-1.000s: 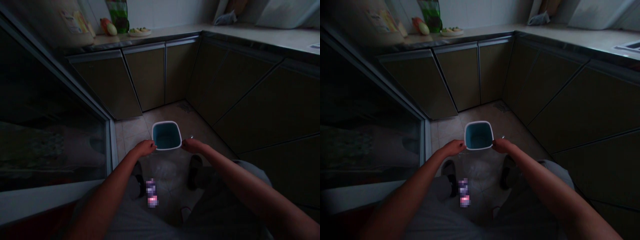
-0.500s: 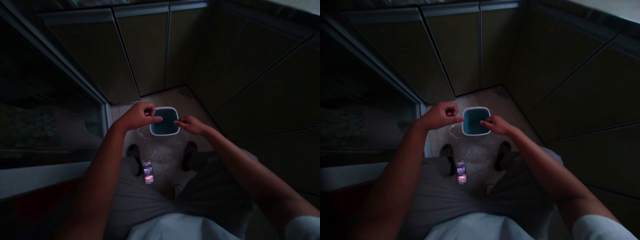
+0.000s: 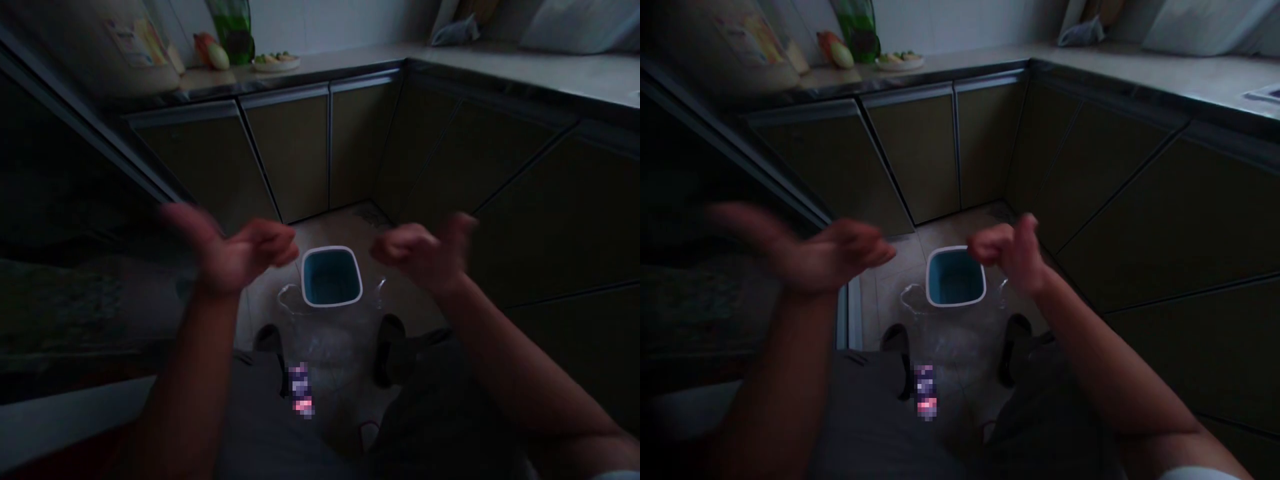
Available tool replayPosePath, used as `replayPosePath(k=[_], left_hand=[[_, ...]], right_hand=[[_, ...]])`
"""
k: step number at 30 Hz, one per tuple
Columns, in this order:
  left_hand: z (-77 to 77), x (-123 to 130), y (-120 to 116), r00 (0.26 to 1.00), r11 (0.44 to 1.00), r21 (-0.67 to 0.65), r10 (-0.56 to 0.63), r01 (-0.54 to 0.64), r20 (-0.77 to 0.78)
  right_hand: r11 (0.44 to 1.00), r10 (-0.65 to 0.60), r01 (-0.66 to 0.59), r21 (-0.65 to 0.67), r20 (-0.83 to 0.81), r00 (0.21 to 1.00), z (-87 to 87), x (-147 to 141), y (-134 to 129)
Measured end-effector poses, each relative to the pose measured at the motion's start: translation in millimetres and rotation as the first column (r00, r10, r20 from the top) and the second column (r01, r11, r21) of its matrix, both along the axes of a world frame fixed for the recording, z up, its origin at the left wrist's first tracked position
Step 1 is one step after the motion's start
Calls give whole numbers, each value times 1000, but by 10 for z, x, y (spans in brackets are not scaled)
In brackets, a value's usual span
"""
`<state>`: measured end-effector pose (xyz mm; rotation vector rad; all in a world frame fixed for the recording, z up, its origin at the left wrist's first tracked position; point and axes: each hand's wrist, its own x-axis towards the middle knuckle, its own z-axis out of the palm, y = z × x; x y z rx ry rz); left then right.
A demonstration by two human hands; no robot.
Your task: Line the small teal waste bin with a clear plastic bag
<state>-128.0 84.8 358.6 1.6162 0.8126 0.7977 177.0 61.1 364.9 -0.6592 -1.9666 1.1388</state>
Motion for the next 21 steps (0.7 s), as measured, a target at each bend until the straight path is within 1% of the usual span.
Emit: replayPosePath(k=[1, 2, 3, 4, 5, 6, 7, 8, 9, 11, 13, 15, 16, 18, 19, 20, 21], left_hand=[[-154, 145, 228, 999, 998, -65, -26, 28, 34], [-328, 262, 441, 999, 991, -132, -29, 32, 22], [-508, 339, 626, 1000, 980, -196, -24, 24, 3], [-678, 373, 773, 1000, 967, -254, -12, 9, -11], [-821, 368, 880, 1000, 957, -291, 11, -12, -4], [-929, 334, 948, 1000, 949, -313, 31, -29, 2], [-996, 284, 986, 998, 945, -322, 57, -51, 8], [-1025, 231, 1002, 996, 944, -322, 84, -76, 14], [-1023, 184, 1004, 994, 943, -317, 110, -99, 16], [-971, 130, 998, 989, 943, -304, 148, -133, 27], [-916, 126, 1001, 987, 946, -299, 151, -128, 58], [-905, 143, 1013, 985, 949, -296, 144, -111, 91], [-921, 150, 1019, 984, 950, -293, 146, -111, 99], [-992, 157, 1023, 982, 950, -278, 169, -140, 83], [-1046, 155, 1021, 981, 950, -266, 186, -164, 61], [-1111, 149, 1016, 978, 949, -252, 204, -191, 29], [-1186, 138, 1008, 975, 948, -232, 221, -217, -13]], right_hand=[[997, -26, 27, -68, 9, 1000, -206, 17, 255], [969, -69, 74, -236, 26, 997, -430, 38, 505], [914, -105, 117, -389, 52, 993, -656, 63, 730], [848, -144, 168, -503, 87, 986, -869, 89, 916], [789, -177, 211, -577, 116, 977, -1052, 112, 1058], [752, -189, 230, -618, 131, 973, -1197, 132, 1156], [732, -204, 250, -633, 147, 968, -1298, 146, 1215], [728, -213, 263, -633, 156, 964, -1355, 156, 1244], [732, -220, 272, -625, 160, 962, -1374, 161, 1252], [742, -236, 282, -608, 156, 959, -1335, 164, 1243], [750, -259, 295, -592, 147, 955, -1261, 167, 1231], [766, -295, 332, -551, 158, 942, -1223, 177, 1224], [777, -308, 353, -521, 175, 935, -1231, 181, 1220], [800, -306, 389, -457, 249, 919, -1308, 181, 1201], [812, -287, 403, -423, 313, 905, -1375, 172, 1181], [829, -246, 404, -386, 398, 884, -1456, 156, 1153], [853, -189, 393, -342, 500, 845, -1549, 132, 1115]])
